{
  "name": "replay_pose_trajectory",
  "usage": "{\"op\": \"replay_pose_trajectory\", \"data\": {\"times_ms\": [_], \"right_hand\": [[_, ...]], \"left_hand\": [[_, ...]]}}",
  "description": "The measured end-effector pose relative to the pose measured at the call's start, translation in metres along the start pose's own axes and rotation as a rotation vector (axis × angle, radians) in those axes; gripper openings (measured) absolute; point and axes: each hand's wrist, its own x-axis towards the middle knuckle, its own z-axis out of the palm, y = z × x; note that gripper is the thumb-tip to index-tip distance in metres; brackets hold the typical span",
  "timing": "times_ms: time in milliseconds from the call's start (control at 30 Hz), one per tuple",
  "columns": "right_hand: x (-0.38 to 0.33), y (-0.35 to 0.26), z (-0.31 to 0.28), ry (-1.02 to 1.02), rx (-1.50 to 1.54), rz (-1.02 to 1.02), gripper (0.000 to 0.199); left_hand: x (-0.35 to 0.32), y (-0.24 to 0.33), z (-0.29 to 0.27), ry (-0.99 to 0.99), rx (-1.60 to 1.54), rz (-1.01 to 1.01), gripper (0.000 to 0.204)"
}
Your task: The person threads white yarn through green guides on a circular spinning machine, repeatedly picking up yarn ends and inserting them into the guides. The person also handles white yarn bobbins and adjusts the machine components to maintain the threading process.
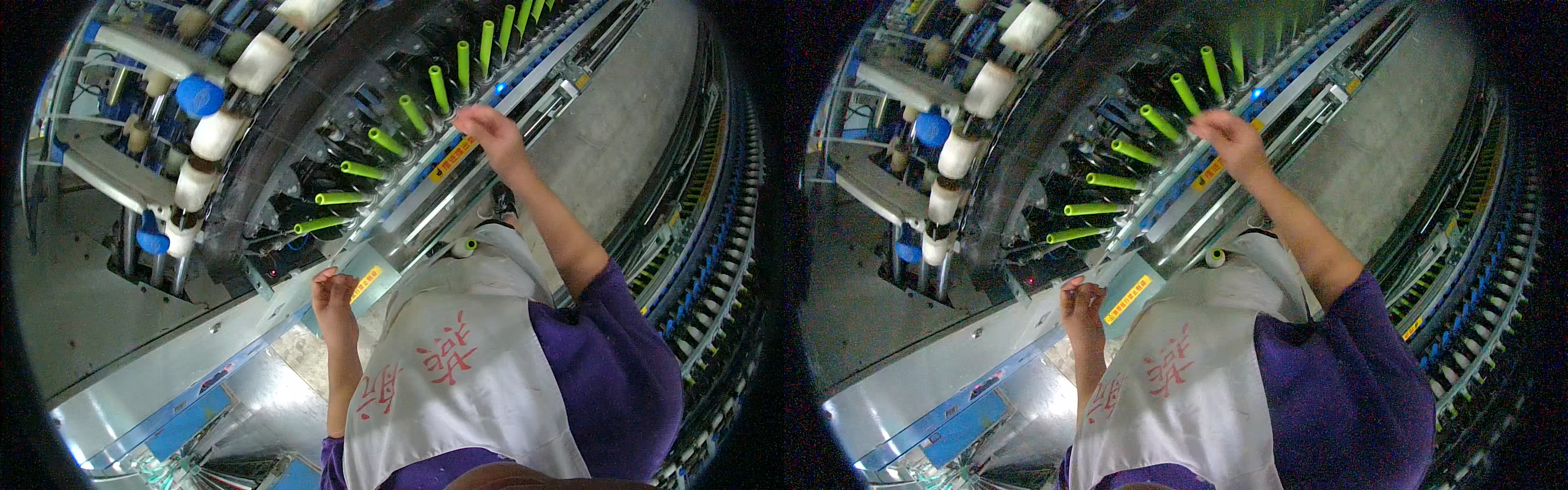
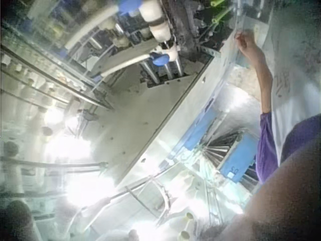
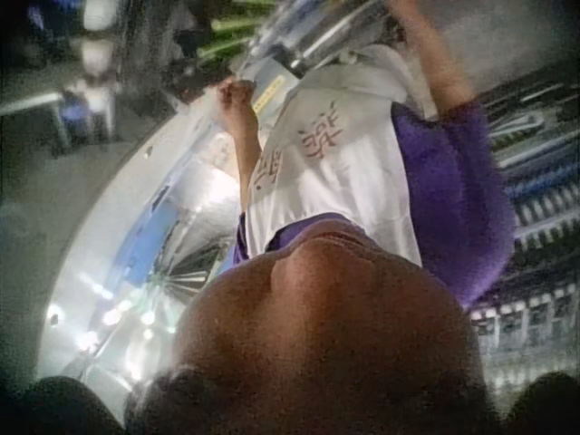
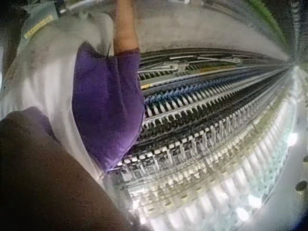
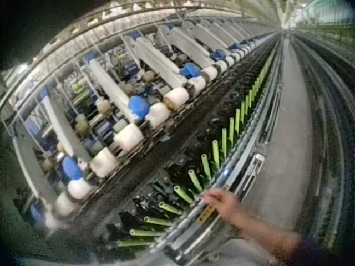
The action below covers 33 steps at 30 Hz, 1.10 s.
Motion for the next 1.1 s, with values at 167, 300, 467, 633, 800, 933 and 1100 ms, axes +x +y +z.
{"op": "replay_pose_trajectory", "data": {"times_ms": [167, 300, 467, 633, 800, 933, 1100], "right_hand": [[0.088, -0.075, 0.057, -0.113, 0.591, -0.093, 0.036], [0.144, -0.08, 0.099, -0.013, 1.206, 0.265, 0.028], [0.201, -0.051, 0.14, -0.082, 1.746, 0.213, 0.016], [0.205, -0.041, 0.154, -0.116, 1.788, 0.223, 0.007], [0.197, -0.064, 0.149, -0.166, 1.65, -0.028, 0.019], [0.193, -0.072, 0.142, -0.156, 1.761, 0.051, 0.021], [0.194, -0.069, 0.143, -0.152, 1.748, 0.054, 0.02]], "left_hand": [[-0.007, -0.008, 0.05, -0.047, 0.095, -0.018, 0.016], [-0.014, -0.002, 0.08, -0.087, 0.343, 0.009, 0.016], [-0.038, 0.003, 0.077, -0.003, 0.482, 0.004, 0.017], [-0.069, 0.0, 0.051, 0.152, 0.532, -0.051, 0.019], [-0.078, -0.004, 0.031, 0.235, 0.539, -0.135, 0.019], [-0.068, -0.002, 0.025, 0.11, 0.587, -0.033, 0.018], [-0.055, 0.001, 0.028, 0.07, 0.534, -0.043, 0.018]]}}
